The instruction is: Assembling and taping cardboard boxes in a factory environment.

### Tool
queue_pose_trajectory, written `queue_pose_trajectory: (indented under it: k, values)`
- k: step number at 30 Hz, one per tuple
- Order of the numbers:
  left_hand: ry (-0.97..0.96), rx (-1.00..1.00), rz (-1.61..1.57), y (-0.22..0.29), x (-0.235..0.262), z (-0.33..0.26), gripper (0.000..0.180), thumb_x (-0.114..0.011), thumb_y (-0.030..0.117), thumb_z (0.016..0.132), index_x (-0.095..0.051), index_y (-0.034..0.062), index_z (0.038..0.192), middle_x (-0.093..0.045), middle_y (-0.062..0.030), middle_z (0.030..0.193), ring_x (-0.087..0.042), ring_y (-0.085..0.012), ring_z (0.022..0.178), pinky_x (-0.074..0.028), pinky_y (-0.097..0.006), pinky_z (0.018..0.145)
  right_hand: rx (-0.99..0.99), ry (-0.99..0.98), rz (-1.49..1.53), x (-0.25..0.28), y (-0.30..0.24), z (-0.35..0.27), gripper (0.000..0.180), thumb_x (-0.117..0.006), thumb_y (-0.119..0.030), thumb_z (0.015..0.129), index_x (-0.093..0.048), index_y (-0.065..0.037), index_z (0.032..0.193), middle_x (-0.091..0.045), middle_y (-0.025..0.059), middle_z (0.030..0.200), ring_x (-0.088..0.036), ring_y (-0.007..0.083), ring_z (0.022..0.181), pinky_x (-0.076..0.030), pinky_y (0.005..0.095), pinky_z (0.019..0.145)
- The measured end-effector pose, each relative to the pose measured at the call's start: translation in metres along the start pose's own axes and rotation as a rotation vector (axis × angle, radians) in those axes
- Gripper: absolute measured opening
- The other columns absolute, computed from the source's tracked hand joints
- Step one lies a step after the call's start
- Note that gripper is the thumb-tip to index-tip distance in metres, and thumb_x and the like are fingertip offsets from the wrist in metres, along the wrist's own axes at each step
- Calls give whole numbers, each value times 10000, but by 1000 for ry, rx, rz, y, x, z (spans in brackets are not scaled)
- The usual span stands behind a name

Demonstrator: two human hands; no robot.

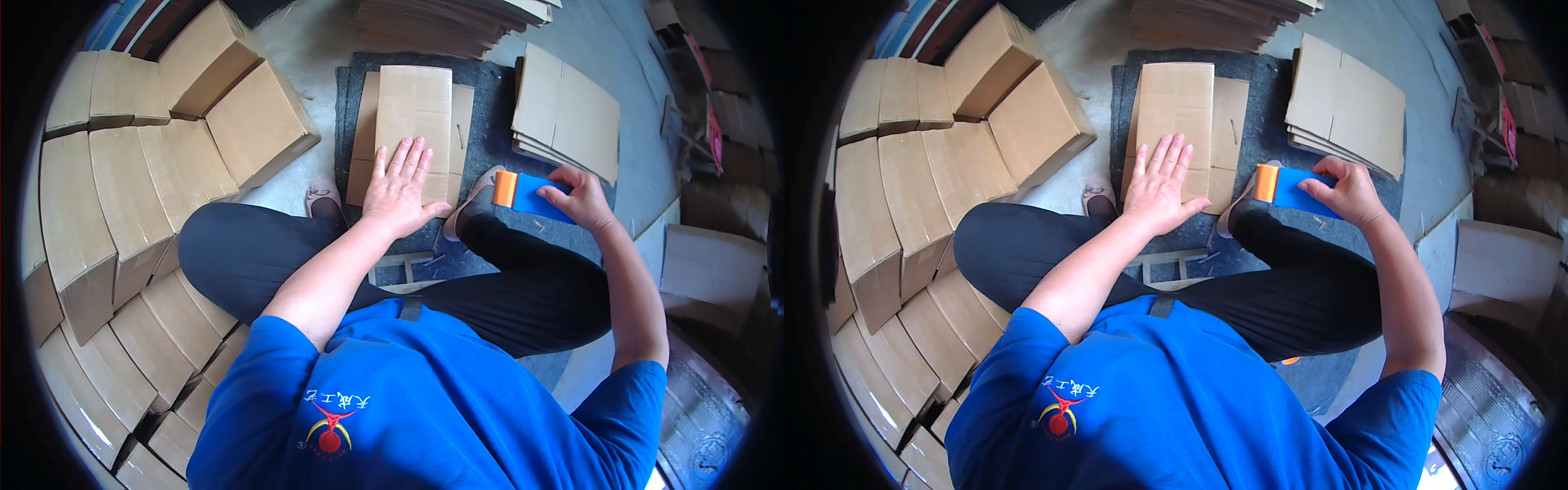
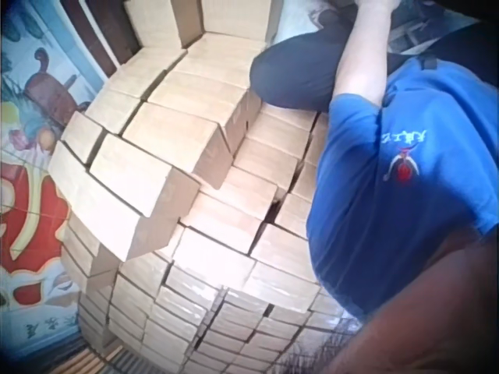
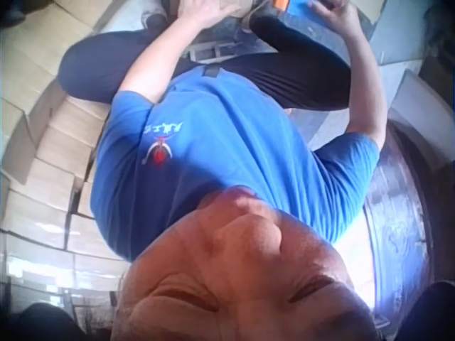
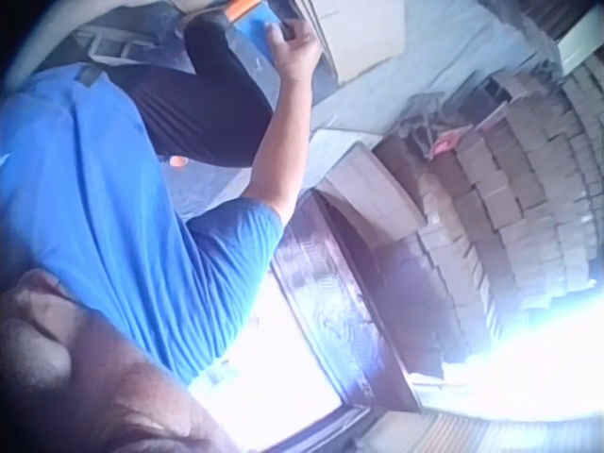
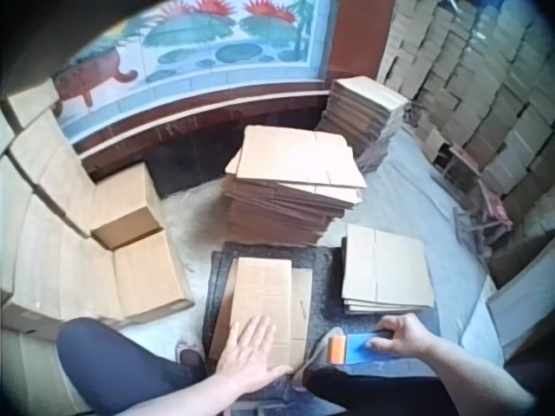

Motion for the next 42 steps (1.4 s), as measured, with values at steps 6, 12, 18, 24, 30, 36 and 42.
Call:
queue_pose_trajectory:
  k: [6,12,18,24,30,36,42]
  values:
    - [-9,-5,35,0,-4,3,984,-422,730,896,-126,91,1584,-44,-97,1660,26,-227,1534,47,-489,1223,136,-13,-429,-55,-33,36,344,-719,-434,812,-679,-99,878,-707,122,777,-695,317,734,-557,413,671]
    - [-26,25,30,-2,0,2,976,-464,698,893,-148,81,1579,-62,-107,1659,7,-240,1535,35,-495,1222,177,122,-478,-121,-99,34,201,-652,-296,845,-625,-99,873,-691,105,813,-691,286,705,-546,415,632]
    - [265,-113,-273,-13,5,-2,622,-488,333,911,-415,84,1477,-265,-111,1612,-171,-265,1513,-46,-507,1224,104,-155,-496,-213,-57,35,215,-558,-181,893,-607,-77,1075,-724,127,906,-730,296,784,-556,425,633]
    - [668,53,-612,-52,52,38,224,-541,36,812,-685,112,966,-635,-62,1186,-561,-251,1139,-388,-419,984,289,-578,-605,-266,-103,-13,208,-544,-160,903,-683,-93,1043,-738,139,1003,-723,283,936,-562,424,744]
    - [435,132,-258,-85,58,146,434,-526,322,969,-564,130,1356,-454,-58,1497,-364,-247,1415,-147,-471,1219,-94,-458,-87,-267,-117,-2,446,-631,-383,864,-603,-36,1143,-707,224,1030,-683,367,1002,-547,456,873]
    - [379,494,-260,-157,89,95,542,-612,517,885,-635,128,1262,-593,-140,1256,-516,-320,1239,-361,-467,1083,-314,-305,-203,-169,-60,28,428,-688,-379,801,-702,-36,1056,-714,202,1049,-694,329,1000,-558,414,865]
    - [240,687,-585,-186,-7,33,637,-612,546,886,-587,92,1333,-569,-224,1262,-562,-369,1191,-442,-431,1018,-171,-227,-483,-123,-16,63,434,-596,-162,851,-480,-19,1244,-712,201,1035,-692,353,987,-547,452,839]
Point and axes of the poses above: each hand's wrist, its own z-axis towards the middle knuckle, its own x-axis out of the back of the hand, y = z × x, the point moved 9 cm from there along z, towards the middle knuckle
